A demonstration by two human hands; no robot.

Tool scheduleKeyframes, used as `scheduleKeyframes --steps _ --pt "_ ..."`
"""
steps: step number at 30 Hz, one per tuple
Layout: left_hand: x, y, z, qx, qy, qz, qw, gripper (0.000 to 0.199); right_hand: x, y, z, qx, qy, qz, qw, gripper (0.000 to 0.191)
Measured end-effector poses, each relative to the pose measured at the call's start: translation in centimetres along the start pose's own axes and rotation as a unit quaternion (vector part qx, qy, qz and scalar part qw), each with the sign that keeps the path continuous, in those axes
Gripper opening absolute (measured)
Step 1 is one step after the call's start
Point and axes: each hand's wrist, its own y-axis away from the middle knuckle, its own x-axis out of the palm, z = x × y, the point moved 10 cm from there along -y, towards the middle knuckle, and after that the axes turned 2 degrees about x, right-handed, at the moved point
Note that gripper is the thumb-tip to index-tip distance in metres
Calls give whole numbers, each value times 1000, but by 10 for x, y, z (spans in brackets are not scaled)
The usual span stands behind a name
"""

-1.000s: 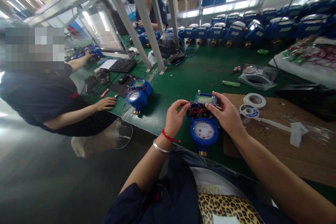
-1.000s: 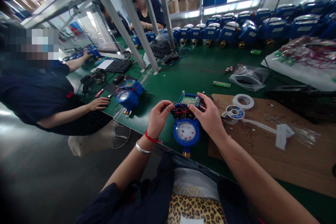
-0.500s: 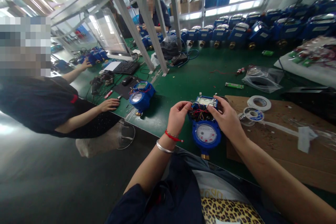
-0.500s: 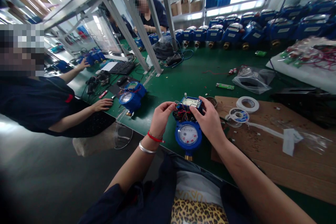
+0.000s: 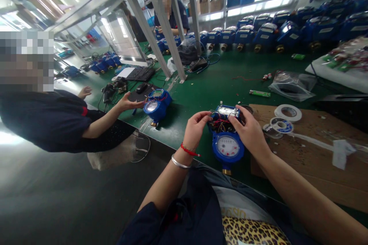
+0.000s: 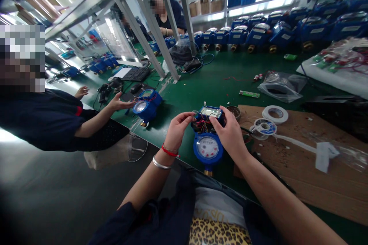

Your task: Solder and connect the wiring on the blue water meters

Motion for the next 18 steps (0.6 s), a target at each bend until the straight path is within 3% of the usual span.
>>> scheduleKeyframes --steps 18 --pt "0 7 9 -14 61 13 998 24 5 0 -9 12 -20 4 1000 75"
